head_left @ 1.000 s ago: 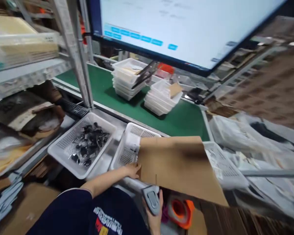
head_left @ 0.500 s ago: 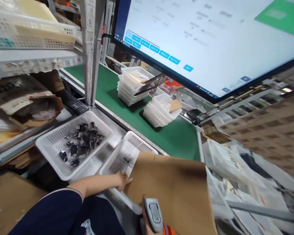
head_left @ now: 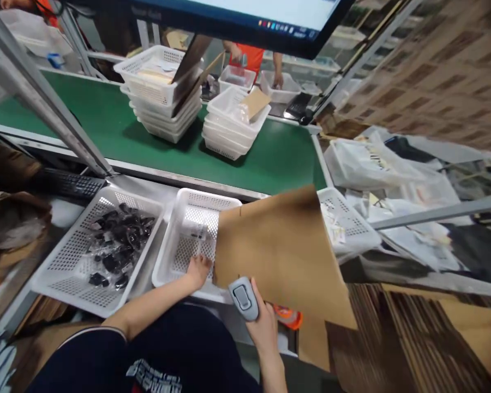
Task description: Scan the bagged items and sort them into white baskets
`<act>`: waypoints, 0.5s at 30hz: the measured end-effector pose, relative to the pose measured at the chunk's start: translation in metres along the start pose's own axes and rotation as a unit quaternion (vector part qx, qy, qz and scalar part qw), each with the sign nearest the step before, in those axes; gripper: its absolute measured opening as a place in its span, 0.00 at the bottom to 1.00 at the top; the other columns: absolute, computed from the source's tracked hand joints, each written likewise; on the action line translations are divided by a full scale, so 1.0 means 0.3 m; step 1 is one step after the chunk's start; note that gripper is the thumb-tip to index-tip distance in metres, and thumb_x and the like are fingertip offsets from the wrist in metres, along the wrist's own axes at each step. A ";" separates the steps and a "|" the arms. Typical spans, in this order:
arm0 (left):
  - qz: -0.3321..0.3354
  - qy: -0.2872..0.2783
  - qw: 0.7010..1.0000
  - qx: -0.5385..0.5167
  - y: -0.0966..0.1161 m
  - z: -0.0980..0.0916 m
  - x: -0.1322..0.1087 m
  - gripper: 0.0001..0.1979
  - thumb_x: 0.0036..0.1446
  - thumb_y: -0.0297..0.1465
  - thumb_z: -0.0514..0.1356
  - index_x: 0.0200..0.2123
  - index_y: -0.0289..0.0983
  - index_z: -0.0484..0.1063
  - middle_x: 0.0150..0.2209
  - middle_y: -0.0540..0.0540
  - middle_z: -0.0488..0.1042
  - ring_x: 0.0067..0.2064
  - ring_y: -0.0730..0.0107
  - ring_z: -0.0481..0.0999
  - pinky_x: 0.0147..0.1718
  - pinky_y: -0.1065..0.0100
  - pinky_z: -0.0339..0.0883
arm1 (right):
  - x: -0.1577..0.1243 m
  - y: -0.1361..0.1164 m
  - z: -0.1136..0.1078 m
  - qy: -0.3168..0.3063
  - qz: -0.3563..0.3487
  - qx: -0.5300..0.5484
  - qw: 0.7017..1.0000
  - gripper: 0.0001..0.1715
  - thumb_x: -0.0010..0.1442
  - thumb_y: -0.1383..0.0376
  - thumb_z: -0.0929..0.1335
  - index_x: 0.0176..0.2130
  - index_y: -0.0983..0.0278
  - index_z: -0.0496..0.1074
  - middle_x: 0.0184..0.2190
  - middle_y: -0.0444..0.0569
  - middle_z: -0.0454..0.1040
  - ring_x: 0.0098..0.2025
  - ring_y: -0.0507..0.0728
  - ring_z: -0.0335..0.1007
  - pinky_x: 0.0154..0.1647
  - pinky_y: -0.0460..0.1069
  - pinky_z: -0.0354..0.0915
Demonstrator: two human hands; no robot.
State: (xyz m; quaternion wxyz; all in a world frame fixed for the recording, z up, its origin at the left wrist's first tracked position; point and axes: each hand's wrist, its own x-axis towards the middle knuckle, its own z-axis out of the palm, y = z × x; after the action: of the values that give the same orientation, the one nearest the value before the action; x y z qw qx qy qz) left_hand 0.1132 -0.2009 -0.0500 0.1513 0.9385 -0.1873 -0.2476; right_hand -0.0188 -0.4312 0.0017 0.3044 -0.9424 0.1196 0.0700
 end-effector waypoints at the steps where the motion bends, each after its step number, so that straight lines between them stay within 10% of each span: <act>1: 0.007 -0.004 1.000 0.001 0.001 -0.008 0.002 0.20 0.66 0.20 0.53 0.57 0.31 0.75 0.61 0.28 0.70 0.63 0.39 0.69 0.59 0.42 0.67 | -0.010 -0.010 0.009 0.000 -0.002 -0.006 1.000 0.45 0.59 0.62 0.66 0.73 0.61 0.63 0.48 0.60 0.79 0.53 0.70 0.78 0.51 0.59 0.74; 7: 0.033 -0.061 0.996 -0.054 0.030 0.002 0.081 0.29 0.65 0.29 0.58 0.68 0.29 0.59 0.60 0.33 0.71 0.56 0.53 0.76 0.52 0.61 0.72 | -0.024 -0.035 -0.007 -0.038 -0.041 -0.041 0.998 0.46 0.61 0.63 0.66 0.75 0.60 0.59 0.57 0.61 0.77 0.60 0.70 0.75 0.54 0.59 0.75; 15: 0.035 -0.096 0.990 -0.099 -0.002 0.036 0.100 0.40 0.65 0.33 0.59 0.76 0.32 0.49 0.69 0.31 0.58 0.62 0.49 0.72 0.59 0.58 0.70 | -0.020 -0.037 0.010 -0.027 -0.032 0.158 0.987 0.36 0.51 0.62 0.71 0.59 0.63 0.78 0.61 0.60 0.74 0.63 0.70 0.72 0.71 0.65 0.62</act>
State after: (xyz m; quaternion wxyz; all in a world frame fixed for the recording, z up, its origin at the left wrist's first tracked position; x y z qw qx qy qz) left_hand 0.1320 -0.2152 -0.0715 0.2332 0.8838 -0.2085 -0.3480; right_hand -0.0218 -0.4195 0.0068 0.4548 -0.8835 0.0912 0.0656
